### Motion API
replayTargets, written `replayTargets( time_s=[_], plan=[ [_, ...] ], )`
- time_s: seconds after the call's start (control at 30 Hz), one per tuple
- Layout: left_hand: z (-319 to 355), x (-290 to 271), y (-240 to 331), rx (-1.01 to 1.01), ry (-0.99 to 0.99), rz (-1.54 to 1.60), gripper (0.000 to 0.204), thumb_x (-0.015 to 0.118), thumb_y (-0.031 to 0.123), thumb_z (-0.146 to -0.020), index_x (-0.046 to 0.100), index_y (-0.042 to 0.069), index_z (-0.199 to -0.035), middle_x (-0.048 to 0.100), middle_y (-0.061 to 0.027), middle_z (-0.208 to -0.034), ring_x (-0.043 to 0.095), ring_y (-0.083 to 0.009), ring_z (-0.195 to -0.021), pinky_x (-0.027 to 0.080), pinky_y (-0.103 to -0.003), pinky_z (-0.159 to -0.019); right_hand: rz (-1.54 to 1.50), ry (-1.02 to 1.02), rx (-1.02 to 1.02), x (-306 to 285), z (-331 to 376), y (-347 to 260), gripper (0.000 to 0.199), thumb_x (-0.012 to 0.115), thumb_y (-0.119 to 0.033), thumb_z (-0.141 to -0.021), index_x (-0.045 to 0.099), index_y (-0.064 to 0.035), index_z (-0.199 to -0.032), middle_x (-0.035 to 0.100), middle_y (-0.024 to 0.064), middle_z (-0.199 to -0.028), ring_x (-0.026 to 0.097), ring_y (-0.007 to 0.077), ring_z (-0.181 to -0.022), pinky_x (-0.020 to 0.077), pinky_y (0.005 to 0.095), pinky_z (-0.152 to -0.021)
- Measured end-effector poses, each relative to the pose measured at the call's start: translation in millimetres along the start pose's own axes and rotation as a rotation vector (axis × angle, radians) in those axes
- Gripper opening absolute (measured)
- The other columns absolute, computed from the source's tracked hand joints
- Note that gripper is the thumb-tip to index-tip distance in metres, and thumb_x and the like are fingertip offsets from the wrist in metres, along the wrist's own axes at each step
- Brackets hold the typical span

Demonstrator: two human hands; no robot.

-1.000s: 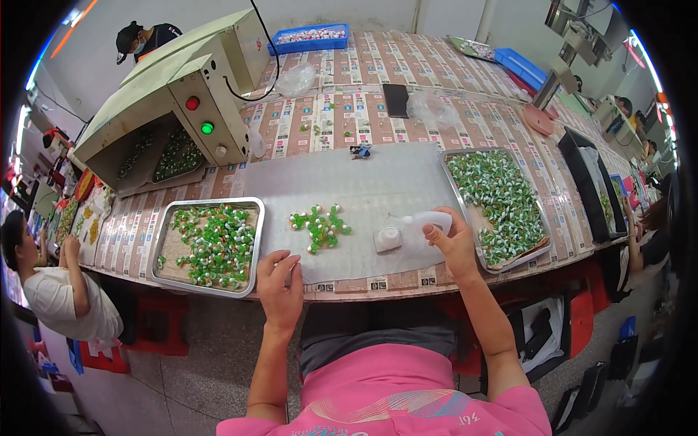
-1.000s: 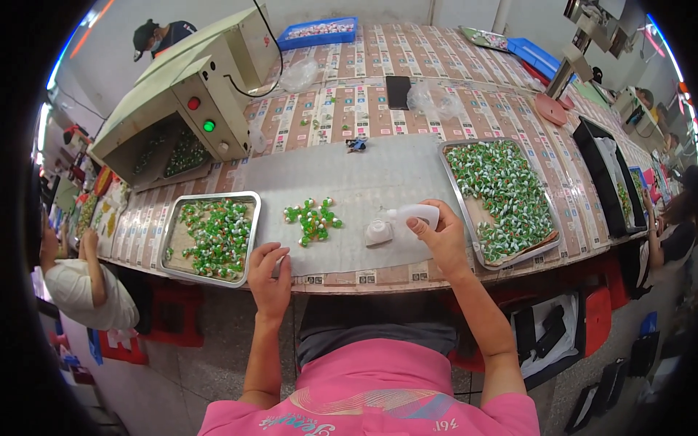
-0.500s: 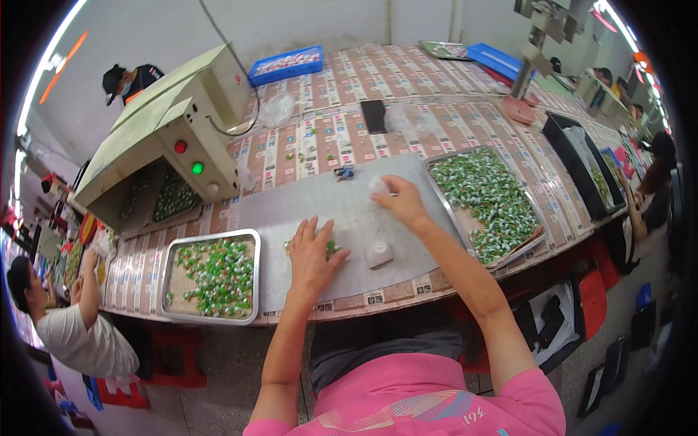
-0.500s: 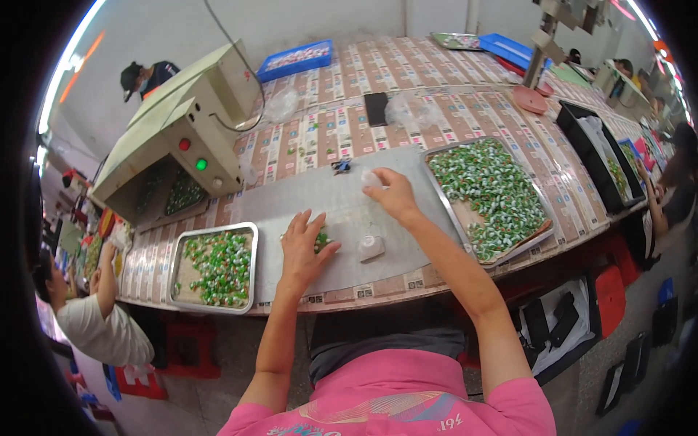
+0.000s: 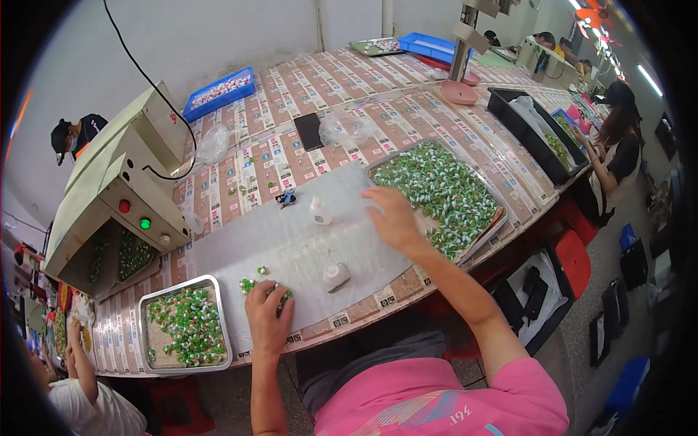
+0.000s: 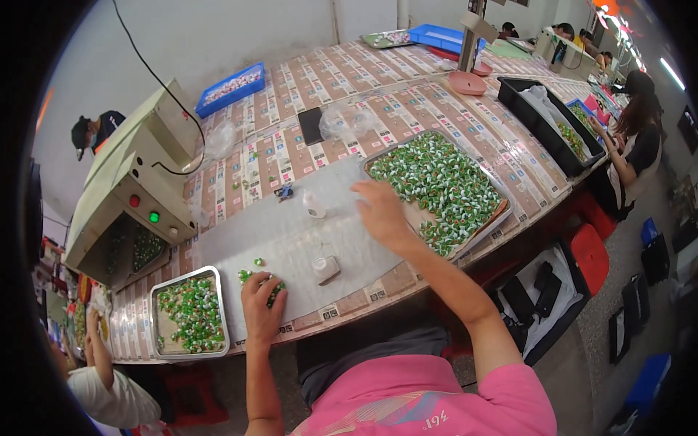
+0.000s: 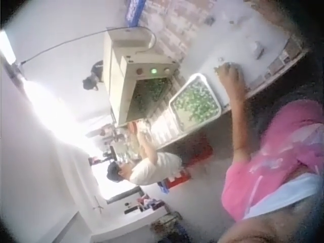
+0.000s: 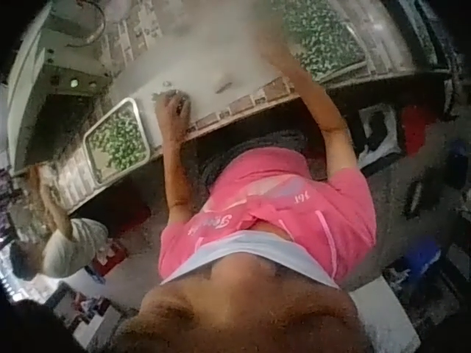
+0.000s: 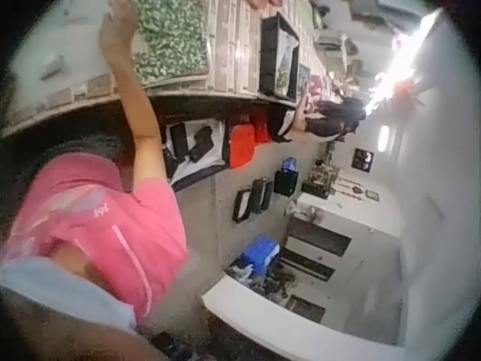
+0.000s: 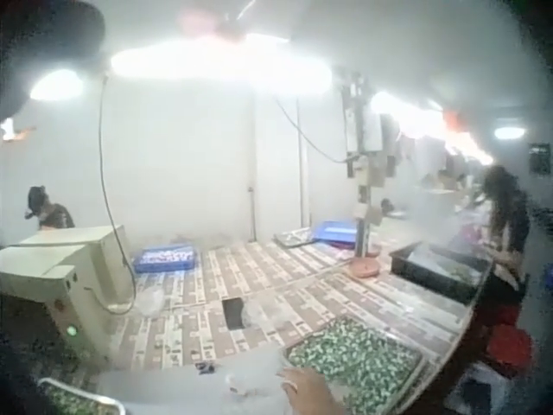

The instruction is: The person assembles small green beads and silver connectors by hand at a workbench.

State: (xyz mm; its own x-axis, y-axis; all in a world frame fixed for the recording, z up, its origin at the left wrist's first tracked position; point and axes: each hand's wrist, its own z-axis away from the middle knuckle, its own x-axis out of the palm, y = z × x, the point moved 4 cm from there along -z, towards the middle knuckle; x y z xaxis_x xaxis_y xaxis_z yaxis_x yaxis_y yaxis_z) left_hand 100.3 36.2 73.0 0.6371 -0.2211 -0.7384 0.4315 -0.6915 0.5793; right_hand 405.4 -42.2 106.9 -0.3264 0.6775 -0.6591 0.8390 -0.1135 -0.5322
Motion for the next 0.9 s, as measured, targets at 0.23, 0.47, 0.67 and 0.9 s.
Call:
replayTargets(
  time_s=[0.23, 0.47, 0.67, 0.9],
  plan=[
    [2.6, -7.7, -3.1, 0.040, 0.123, 0.034, 0.026, 0.073, 0.000, -0.069, 0.064, 0.006, -0.092, 0.061, -0.0111, -0.108, 0.054, -0.0329, -0.113, 0.037, -0.046, -0.101, 0.394, -0.261, 0.051, -46.2, 15.2, 64.9, 0.015, 0.061, -0.003, -0.076, 0.068, -0.0076, -0.089, 0.064, 0.0096, -0.092, 0.058, 0.0308, -0.089, 0.0480, 0.0412, -0.082],
    [11.0, -18.5, 16.2, 0.062, 0.216, 0.223, 0.023, 0.072, -0.008, -0.069, 0.059, 0.002, -0.086, 0.064, -0.0115, -0.095, 0.064, -0.0302, -0.095, 0.049, -0.039, -0.086, 0.313, -0.288, 0.035, -55.3, 22.5, 63.1, 0.013, 0.064, -0.005, -0.076, 0.068, -0.0062, -0.088, 0.063, 0.0110, -0.089, 0.059, 0.0305, -0.087, 0.0489, 0.0397, -0.079],
    [37.5, -20.4, 0.8, -0.144, 0.167, 0.504, 0.024, 0.069, -0.009, -0.077, 0.064, -0.002, -0.099, 0.065, -0.0101, -0.094, 0.066, -0.0198, -0.087, 0.052, -0.028, -0.073, -0.193, -0.281, 0.311, -57.9, 36.5, 19.0, 0.017, 0.070, -0.006, -0.077, 0.069, -0.0034, -0.094, 0.063, 0.0043, -0.082, 0.059, 0.0137, -0.071, 0.0479, 0.0266, -0.065],
    [58.1, -13.8, -31.6, -0.581, 0.033, 1.267, 0.022, 0.061, -0.003, -0.089, 0.063, -0.004, -0.111, 0.065, -0.0109, -0.105, 0.066, -0.0209, -0.096, 0.052, -0.030, -0.088, -0.712, -0.569, 0.383, 15.0, 80.6, -66.0, 0.017, 0.076, -0.002, -0.078, 0.071, -0.0031, -0.094, 0.061, -0.0010, -0.088, 0.053, 0.0038, -0.071, 0.0431, 0.0188, -0.062]
  ],
)
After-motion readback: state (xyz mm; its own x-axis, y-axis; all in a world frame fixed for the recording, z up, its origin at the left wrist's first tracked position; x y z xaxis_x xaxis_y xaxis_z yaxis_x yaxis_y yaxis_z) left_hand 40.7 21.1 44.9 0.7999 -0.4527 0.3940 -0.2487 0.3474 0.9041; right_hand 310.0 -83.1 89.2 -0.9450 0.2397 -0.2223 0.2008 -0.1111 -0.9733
